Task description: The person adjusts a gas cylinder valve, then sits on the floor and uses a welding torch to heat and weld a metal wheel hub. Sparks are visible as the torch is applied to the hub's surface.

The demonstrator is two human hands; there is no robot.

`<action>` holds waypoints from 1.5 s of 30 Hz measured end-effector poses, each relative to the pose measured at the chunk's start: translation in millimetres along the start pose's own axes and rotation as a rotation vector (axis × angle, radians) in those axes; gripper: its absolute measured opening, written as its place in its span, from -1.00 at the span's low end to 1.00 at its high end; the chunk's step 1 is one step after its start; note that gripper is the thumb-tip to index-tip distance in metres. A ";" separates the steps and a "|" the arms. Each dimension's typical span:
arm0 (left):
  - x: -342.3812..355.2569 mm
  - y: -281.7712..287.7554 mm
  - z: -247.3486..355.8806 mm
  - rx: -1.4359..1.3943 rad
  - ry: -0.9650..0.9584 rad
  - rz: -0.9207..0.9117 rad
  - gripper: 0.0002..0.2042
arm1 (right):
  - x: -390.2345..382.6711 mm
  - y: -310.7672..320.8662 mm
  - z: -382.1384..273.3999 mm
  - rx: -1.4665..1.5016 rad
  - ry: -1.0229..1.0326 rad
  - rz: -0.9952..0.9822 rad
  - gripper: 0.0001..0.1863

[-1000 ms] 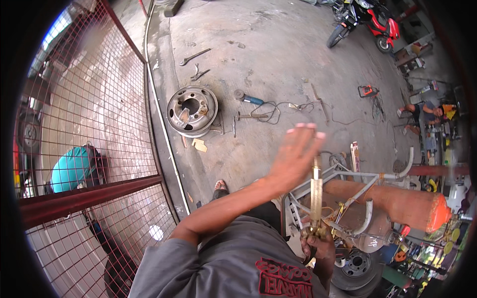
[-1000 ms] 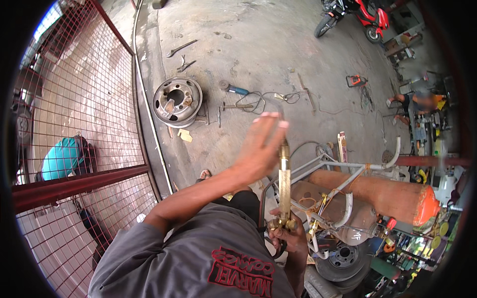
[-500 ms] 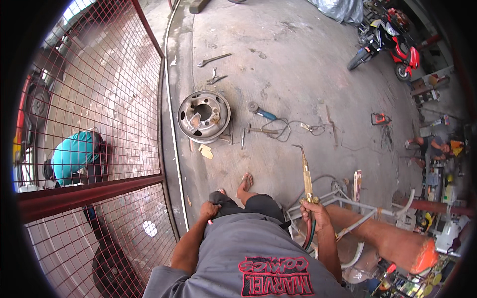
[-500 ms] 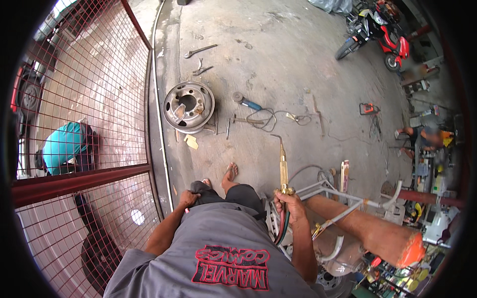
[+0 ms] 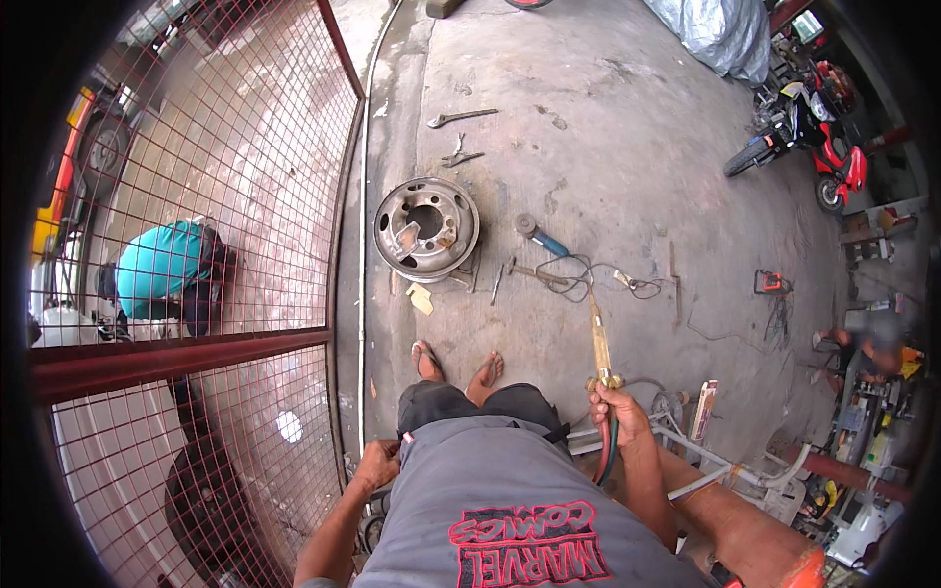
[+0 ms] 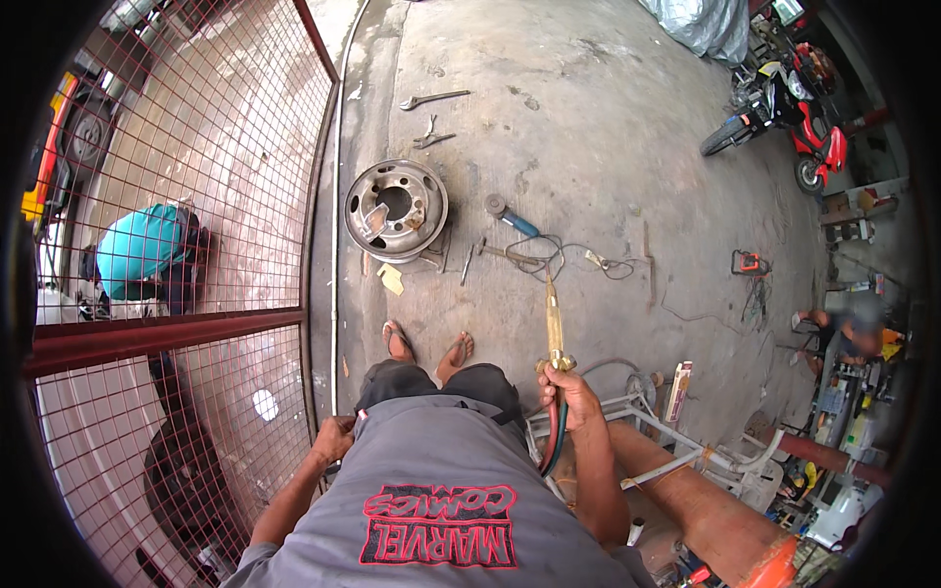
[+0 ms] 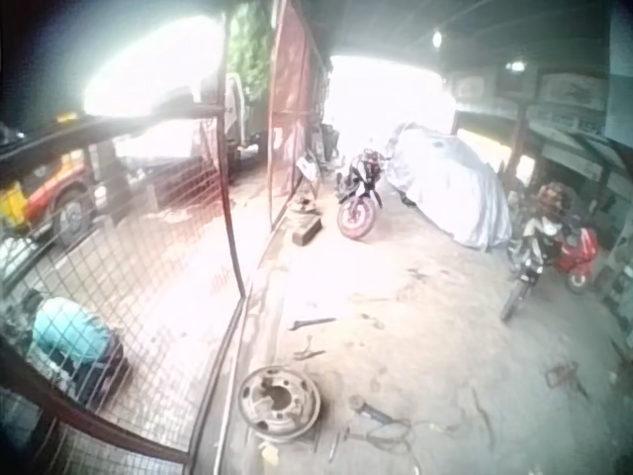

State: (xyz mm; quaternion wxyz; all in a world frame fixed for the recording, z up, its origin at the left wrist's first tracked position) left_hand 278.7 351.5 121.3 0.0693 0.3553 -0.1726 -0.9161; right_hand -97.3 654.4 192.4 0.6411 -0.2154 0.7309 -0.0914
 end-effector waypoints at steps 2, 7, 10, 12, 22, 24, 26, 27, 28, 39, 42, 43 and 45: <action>8.5 -0.6 -6.9 0.010 -0.237 0.200 -0.76 | -0.7 -18.8 -1.8 -0.018 -0.031 -0.029 -0.74; 41.4 2.6 -25.7 -0.643 -0.003 0.341 -0.78 | -3.3 -44.3 -15.8 -0.263 0.006 0.110 -0.75; 58.2 -3.2 -32.0 -0.555 -0.063 0.325 -0.66 | -18.1 -69.9 -26.4 -0.390 0.066 0.255 -0.76; 67.3 -1.6 -53.1 -0.264 -0.139 0.156 -0.55 | -24.5 -75.9 -34.1 -0.453 0.108 0.366 -0.78; 112.8 31.1 -57.9 -0.445 -0.292 -0.035 -0.68 | -52.2 -119.1 -96.1 -0.749 0.447 0.614 -0.76; 128.6 30.1 -49.2 -0.452 -0.365 0.012 -0.68 | -43.4 -137.2 -95.0 -0.627 0.481 0.534 -0.74; 153.2 25.3 -57.1 -0.399 -0.334 -0.016 -0.69 | -34.4 -154.1 -89.5 -0.551 0.485 0.486 -0.72; 169.8 21.1 -61.5 -0.358 -0.310 -0.039 -0.69 | -30.2 -159.1 -88.7 -0.527 0.485 0.478 -0.72; 180.5 21.7 -64.4 -0.318 -0.285 -0.051 -0.70 | -25.9 -162.6 -87.6 -0.505 0.481 0.462 -0.71; 110.1 -30.7 -184.4 0.293 -0.083 -0.582 -0.71 | 33.4 -124.8 -137.2 -0.607 0.402 0.354 -0.75; 115.3 -9.3 -93.1 0.205 -0.334 -0.714 -0.68 | 49.3 -85.3 -184.0 -0.765 0.424 0.373 -0.74; 111.1 -4.3 -53.6 0.177 -0.451 -0.684 -0.66 | 54.3 -78.0 -203.5 -0.903 0.461 0.424 -0.73; 96.4 -3.0 13.1 0.199 -0.693 -0.534 -0.61 | 69.3 -63.4 -246.0 -1.177 0.543 0.512 -0.70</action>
Point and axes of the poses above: each hand's wrist, its own x-axis towards the middle knuckle, its own y-axis out of the back of the hand, z = x × y, the point moved 4 cm from there along x, towards the middle knuckle, and after that the axes turned 14 degrees about -y, right-handed, at the moved point
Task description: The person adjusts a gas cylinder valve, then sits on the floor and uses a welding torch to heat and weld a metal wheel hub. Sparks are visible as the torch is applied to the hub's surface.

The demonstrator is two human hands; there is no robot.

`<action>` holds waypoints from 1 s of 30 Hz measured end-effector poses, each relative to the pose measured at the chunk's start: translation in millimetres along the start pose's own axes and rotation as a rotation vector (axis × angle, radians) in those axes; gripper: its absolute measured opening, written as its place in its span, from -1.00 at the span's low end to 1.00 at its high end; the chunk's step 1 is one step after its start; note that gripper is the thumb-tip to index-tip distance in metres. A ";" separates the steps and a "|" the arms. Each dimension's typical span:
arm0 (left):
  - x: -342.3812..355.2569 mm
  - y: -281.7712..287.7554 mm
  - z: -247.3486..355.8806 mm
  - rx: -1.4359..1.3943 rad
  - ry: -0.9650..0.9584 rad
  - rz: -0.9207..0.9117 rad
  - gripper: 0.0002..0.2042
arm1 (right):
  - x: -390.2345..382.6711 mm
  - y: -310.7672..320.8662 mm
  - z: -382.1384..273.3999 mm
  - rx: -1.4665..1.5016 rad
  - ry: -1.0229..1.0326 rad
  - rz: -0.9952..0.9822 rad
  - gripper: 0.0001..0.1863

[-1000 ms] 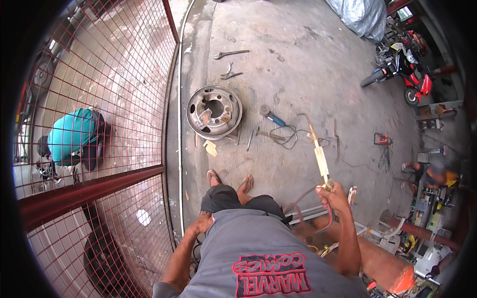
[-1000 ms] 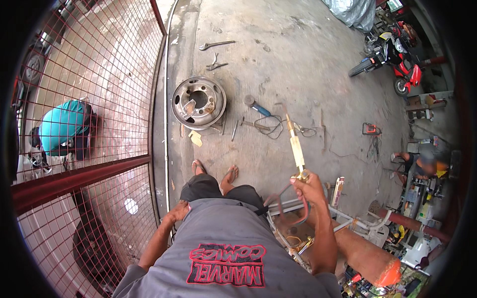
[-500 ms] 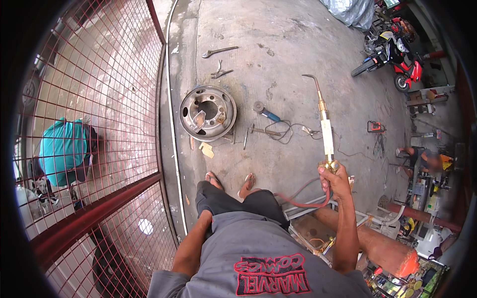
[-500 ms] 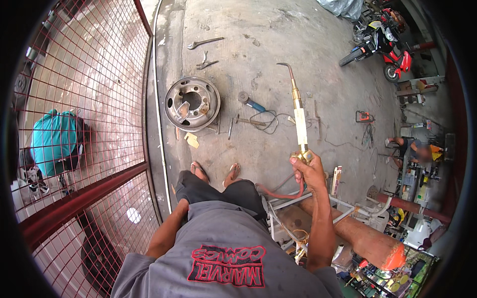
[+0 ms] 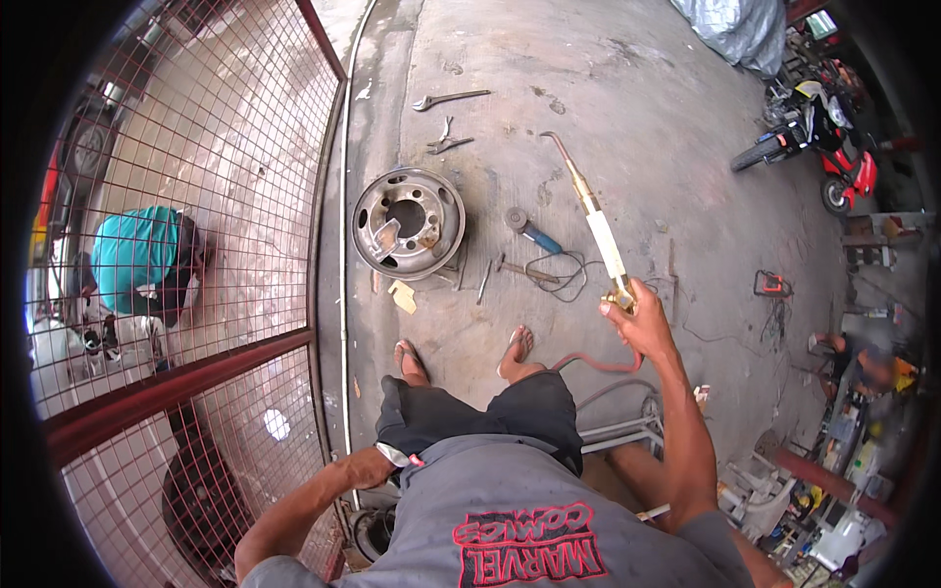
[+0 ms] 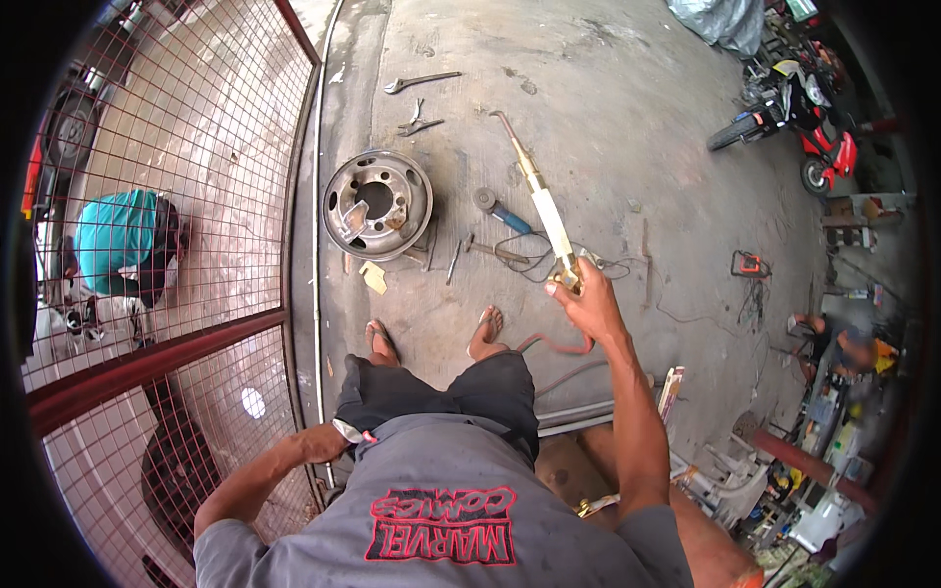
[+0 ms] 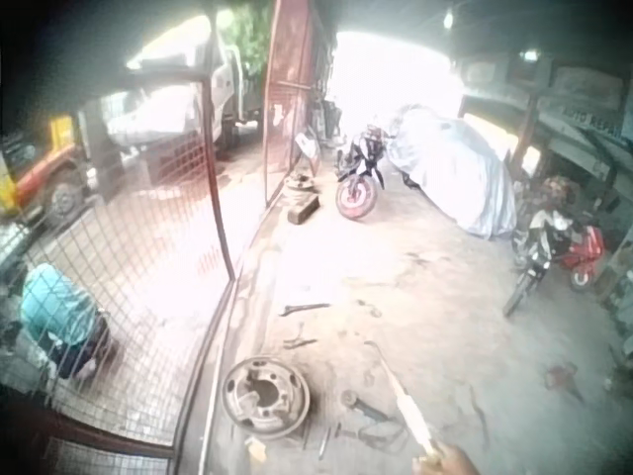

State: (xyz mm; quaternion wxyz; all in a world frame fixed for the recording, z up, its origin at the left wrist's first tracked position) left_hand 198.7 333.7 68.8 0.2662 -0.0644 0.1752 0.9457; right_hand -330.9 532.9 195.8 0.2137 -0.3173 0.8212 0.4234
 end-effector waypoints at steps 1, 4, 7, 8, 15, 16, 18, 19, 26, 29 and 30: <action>12.8 5.5 25.5 0.075 -0.060 0.072 -0.59 | 17.9 14.0 0.5 -0.085 0.067 0.031 -0.68; 26.6 -0.3 81.9 0.157 0.051 0.245 -0.51 | 69.2 41.6 -6.8 -0.334 0.279 0.109 -0.57; 20.2 -7.2 124.3 -0.071 0.471 0.280 -0.50 | 101.8 41.3 -18.2 -0.277 0.354 0.057 -0.48; 18.5 -7.1 129.4 -0.197 0.646 0.268 -0.53 | 110.0 35.1 -20.3 -0.234 0.379 0.051 -0.47; 77.1 50.1 13.7 -0.204 0.938 0.846 -0.60 | 206.8 -91.5 70.9 0.155 0.128 -0.039 -0.27; 98.5 58.3 -21.5 -0.094 0.866 0.895 -0.61 | 225.5 -116.1 98.0 0.162 0.163 0.010 -0.26; 151.6 72.0 -84.2 -0.084 0.780 0.950 -0.65 | 241.7 -158.4 127.8 0.278 0.156 -0.012 -0.26; 174.1 69.0 -115.5 -0.095 0.762 0.967 -0.68 | 239.0 -178.9 129.0 0.360 0.074 -0.101 -0.27; 340.9 93.6 -234.7 -0.242 0.483 0.807 -0.72 | 254.1 -281.8 190.0 0.768 0.030 -0.385 -0.52; 381.8 98.2 -272.6 -0.132 0.085 1.126 -0.64 | 264.8 -307.3 203.8 0.916 -0.045 -0.485 -0.61; 393.3 97.0 -283.9 -0.159 0.075 1.039 -0.62 | 270.5 -311.9 210.9 0.904 -0.027 -0.467 -0.61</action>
Point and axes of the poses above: each hand's wrist, its own x-axis towards the middle knuckle, its own y-axis out of the back of the hand, z = x × y, the point moved 4 cm from there along x, towards the middle knuckle, and after that the axes turned 14 degrees about -y, right-handed, at the moved point
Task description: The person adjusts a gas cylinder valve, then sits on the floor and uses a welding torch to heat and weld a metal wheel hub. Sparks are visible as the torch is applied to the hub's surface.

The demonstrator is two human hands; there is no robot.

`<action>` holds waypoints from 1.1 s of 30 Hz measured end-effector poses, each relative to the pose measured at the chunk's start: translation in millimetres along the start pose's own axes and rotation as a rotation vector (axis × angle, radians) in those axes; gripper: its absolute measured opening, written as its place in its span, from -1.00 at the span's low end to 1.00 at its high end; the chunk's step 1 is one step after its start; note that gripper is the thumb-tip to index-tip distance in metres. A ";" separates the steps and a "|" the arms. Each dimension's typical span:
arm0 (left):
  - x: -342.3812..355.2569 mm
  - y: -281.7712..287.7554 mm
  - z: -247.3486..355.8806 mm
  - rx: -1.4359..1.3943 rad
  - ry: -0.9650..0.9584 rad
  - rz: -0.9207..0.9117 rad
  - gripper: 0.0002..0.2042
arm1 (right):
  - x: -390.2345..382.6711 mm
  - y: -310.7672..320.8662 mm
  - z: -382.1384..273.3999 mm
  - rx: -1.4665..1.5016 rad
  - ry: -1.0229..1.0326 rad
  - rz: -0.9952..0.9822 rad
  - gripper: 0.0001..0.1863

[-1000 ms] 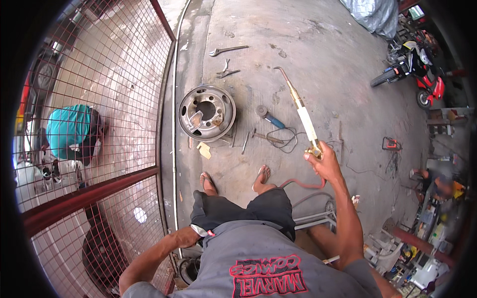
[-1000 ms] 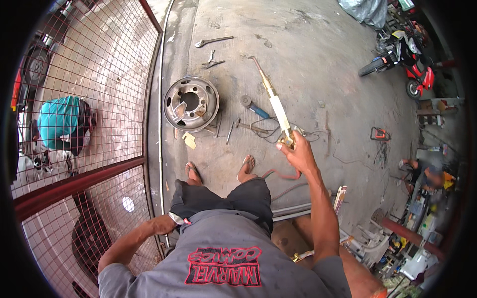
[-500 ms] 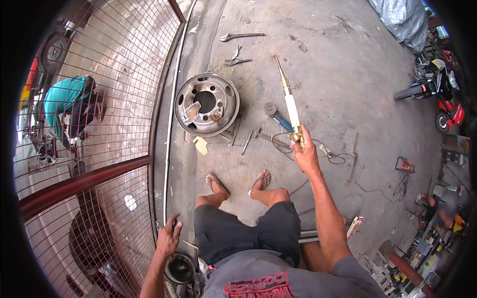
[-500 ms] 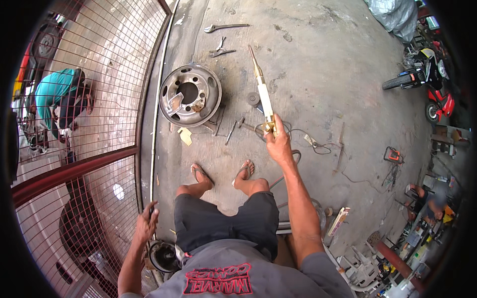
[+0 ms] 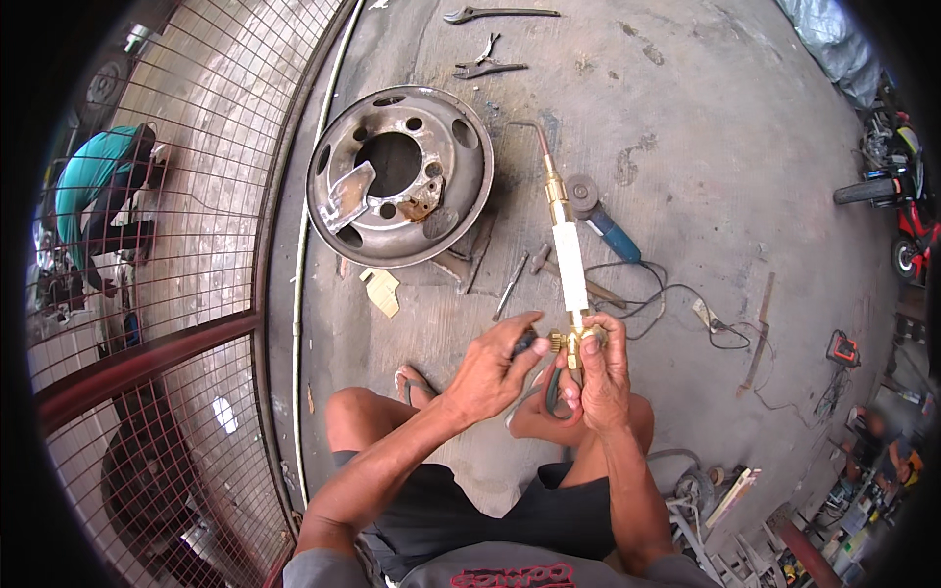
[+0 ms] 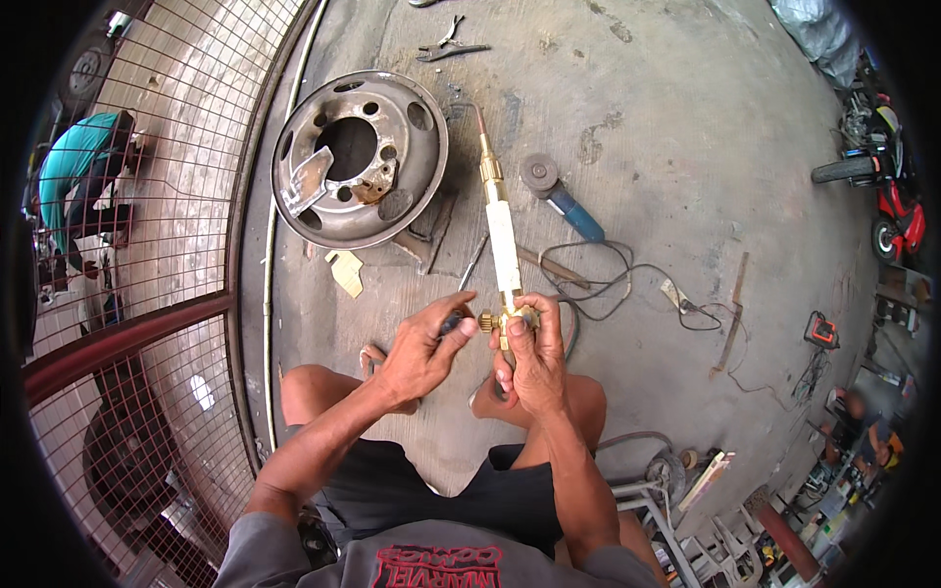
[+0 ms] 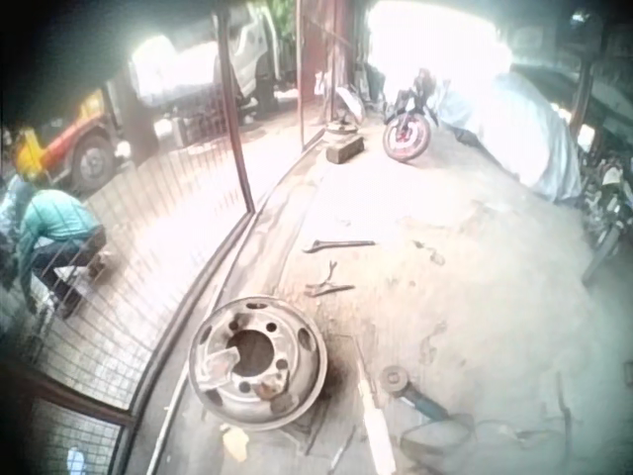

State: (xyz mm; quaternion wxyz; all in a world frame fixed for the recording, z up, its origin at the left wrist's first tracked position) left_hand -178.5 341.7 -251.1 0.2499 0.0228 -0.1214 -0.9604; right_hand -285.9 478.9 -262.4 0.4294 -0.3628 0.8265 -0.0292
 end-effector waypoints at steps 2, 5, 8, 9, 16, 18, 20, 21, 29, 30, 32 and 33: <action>7.2 -14.6 -16.9 -0.032 0.018 -0.173 -0.57 | 11.1 8.6 13.3 -0.031 0.040 0.010 -0.62; 4.2 -24.5 -49.7 -0.036 -0.068 -0.187 -0.58 | 26.0 20.4 40.2 0.046 0.084 -0.052 -0.63; -1.1 -31.0 -71.0 -0.021 -0.171 -0.220 -0.61 | 34.7 24.8 58.2 0.119 0.080 -0.097 -0.64; -7.2 -33.9 -78.7 -0.009 -0.253 -0.198 -0.61 | 35.8 23.6 61.6 0.154 0.071 -0.118 -0.65; -14.2 -33.2 -83.9 0.030 -0.533 -0.206 -0.61 | 29.3 24.8 65.3 0.029 0.148 -0.165 -0.53; -12.2 -33.2 -80.6 0.053 -0.569 -0.194 -0.62 | 24.2 23.6 59.0 0.021 0.168 -0.218 -0.62; -13.6 -35.2 -79.8 0.011 -0.494 -0.185 -0.65 | 22.1 24.8 60.6 -0.006 0.208 -0.207 -0.63; -15.3 -36.2 -81.1 -0.007 -0.454 -0.178 -0.66 | 21.3 24.5 64.5 -0.007 0.217 -0.198 -0.64; -31.8 -42.9 -87.2 -0.069 -0.344 -0.175 -0.79 | 24.9 24.1 85.7 0.038 0.192 -0.177 -0.75; -32.2 -42.9 -88.0 -0.099 -0.295 -0.182 -0.79 | 25.4 24.0 86.3 0.037 0.190 -0.184 -0.75; -32.5 -41.4 -86.9 -0.090 -0.301 -0.182 -0.78 | 25.1 23.8 86.0 0.036 0.187 -0.198 -0.74; -31.6 -40.1 -86.3 -0.084 -0.305 -0.185 -0.78 | 24.9 23.7 85.6 0.034 0.190 -0.205 -0.74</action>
Point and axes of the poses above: each hand's wrist, its own x-axis towards the middle knuckle, its own y-axis out of the back of the hand, z = x × y, the point moved 4 cm from there along x, towards the middle knuckle, and after that the axes turned 14 degrees about -y, right-handed, at the moved point
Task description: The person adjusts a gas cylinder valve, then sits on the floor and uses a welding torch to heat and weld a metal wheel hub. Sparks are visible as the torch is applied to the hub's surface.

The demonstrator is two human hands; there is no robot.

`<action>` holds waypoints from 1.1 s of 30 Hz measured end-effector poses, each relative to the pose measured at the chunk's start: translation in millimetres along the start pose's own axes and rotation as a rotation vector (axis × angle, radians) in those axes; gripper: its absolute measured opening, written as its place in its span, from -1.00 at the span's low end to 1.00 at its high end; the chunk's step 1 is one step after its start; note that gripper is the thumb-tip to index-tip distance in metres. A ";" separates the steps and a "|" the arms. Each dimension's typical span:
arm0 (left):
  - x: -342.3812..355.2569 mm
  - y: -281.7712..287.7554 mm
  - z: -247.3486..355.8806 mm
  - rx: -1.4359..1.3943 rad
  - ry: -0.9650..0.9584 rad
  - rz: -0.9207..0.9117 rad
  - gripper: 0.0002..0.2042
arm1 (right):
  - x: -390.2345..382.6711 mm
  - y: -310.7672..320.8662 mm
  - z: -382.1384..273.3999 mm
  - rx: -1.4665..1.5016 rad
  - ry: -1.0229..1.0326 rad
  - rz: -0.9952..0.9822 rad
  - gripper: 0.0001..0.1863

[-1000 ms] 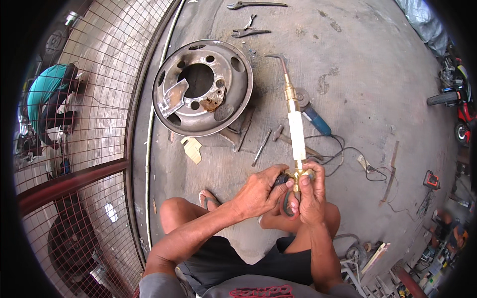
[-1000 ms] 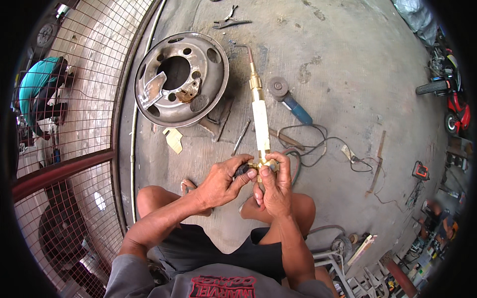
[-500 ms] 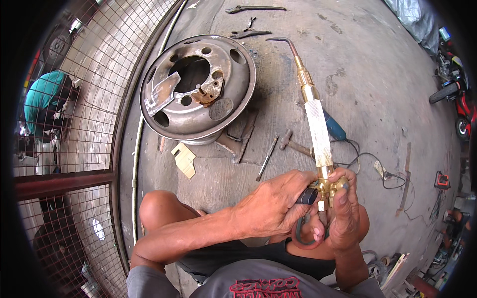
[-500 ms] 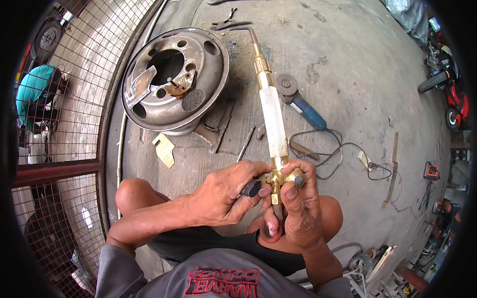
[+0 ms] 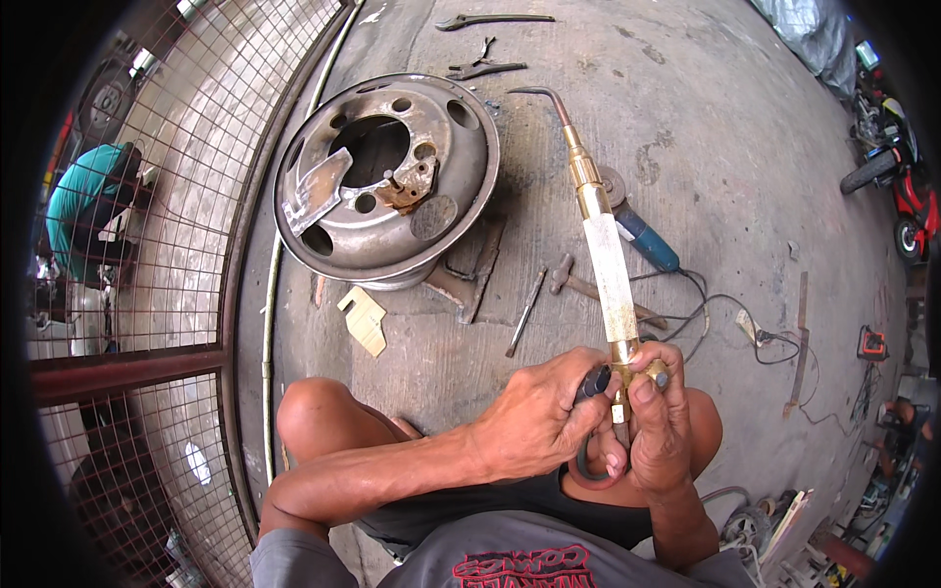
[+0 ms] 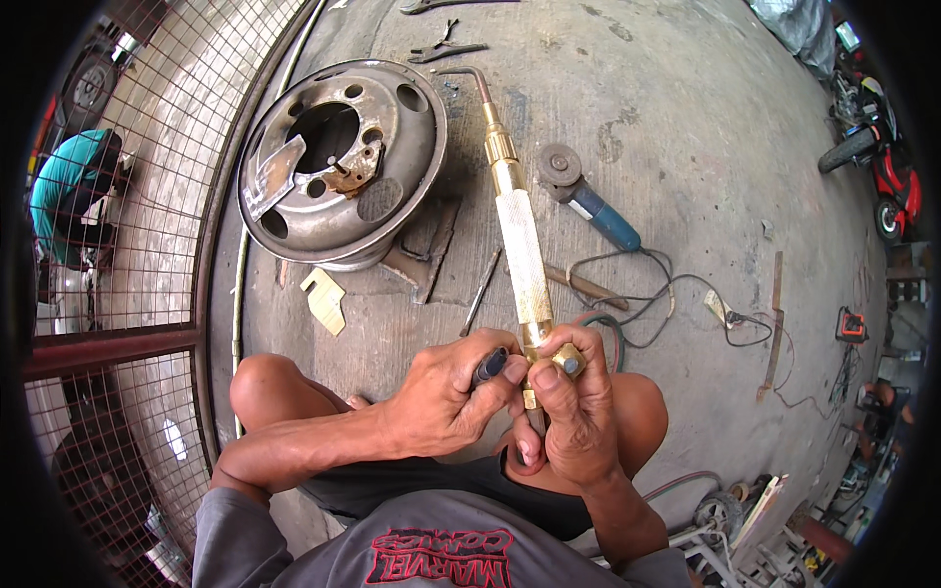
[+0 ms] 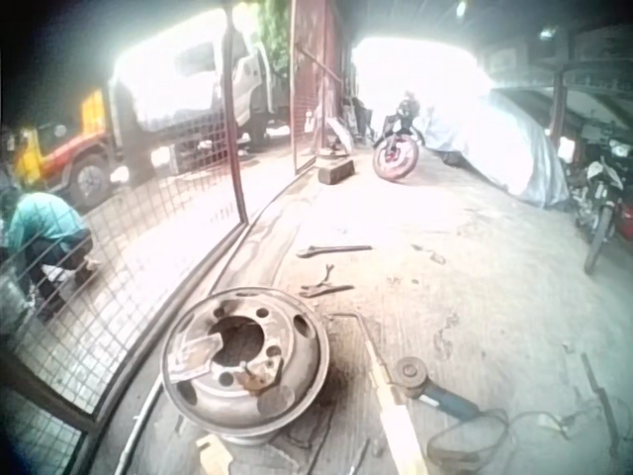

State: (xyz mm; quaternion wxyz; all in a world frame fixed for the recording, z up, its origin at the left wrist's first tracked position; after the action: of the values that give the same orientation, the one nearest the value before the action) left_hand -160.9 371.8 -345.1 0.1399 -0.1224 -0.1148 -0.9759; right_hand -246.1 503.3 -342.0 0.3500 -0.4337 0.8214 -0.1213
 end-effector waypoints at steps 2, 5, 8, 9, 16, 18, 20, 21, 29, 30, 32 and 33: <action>3.4 4.1 6.4 0.032 -0.019 -0.010 -0.73 | -2.9 -0.4 -3.1 -0.004 0.002 -0.016 -0.72; 16.0 30.5 13.3 0.159 0.003 -0.019 -0.63 | -9.2 0.0 -3.2 -0.012 -0.008 -0.048 -0.69; 56.0 92.4 -0.7 0.228 0.065 0.215 -0.54 | -7.7 3.1 -0.9 0.031 -0.047 -0.048 -0.68; 75.6 116.4 4.5 0.202 0.131 0.349 -0.54 | -7.6 3.6 -3.3 0.038 -0.039 -0.044 -0.68; 116.6 237.0 -39.4 0.862 0.277 0.354 -0.64 | -1.5 -9.2 0.0 0.118 -0.132 -0.183 -0.78; 119.9 237.6 -50.0 0.841 0.322 0.301 -0.59 | 1.4 -10.3 1.2 0.135 -0.149 -0.223 -0.81; 119.1 234.6 -66.0 0.867 0.240 0.310 -0.67 | 4.3 -12.4 1.1 0.162 -0.187 -0.244 -0.82; 121.5 232.0 -67.5 0.880 0.196 0.315 -0.71 | 6.3 -13.6 0.4 0.175 -0.203 -0.255 -0.82; 126.6 239.6 -98.0 0.489 0.252 0.375 -0.65 | 14.3 -18.7 3.1 0.087 -0.160 -0.261 -0.75; 130.8 237.1 -98.0 0.441 0.220 0.431 -0.66 | 13.7 -17.7 4.2 0.098 -0.169 -0.258 -0.75; 133.4 236.1 -98.5 0.425 0.280 0.494 -0.69 | 13.7 -17.2 3.2 0.092 -0.167 -0.261 -0.75; 134.1 234.6 -98.3 0.413 0.319 0.528 -0.67 | 12.9 -16.8 2.8 0.090 -0.171 -0.260 -0.75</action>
State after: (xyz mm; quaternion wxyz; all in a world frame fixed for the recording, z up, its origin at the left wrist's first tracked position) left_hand -235.4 94.4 -357.0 0.4248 0.0366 -0.2505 -0.8692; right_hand -238.5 483.3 -341.7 0.4190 -0.5288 0.7194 -0.1650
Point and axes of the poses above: each hand's wrist, its own x-axis towards the middle knuckle, its own y-axis out of the back of the hand, z = x × y, the point moved 4 cm from there along x, towards the middle knuckle, and after that the axes turned 14 degrees about -y, right-handed, at the moved point
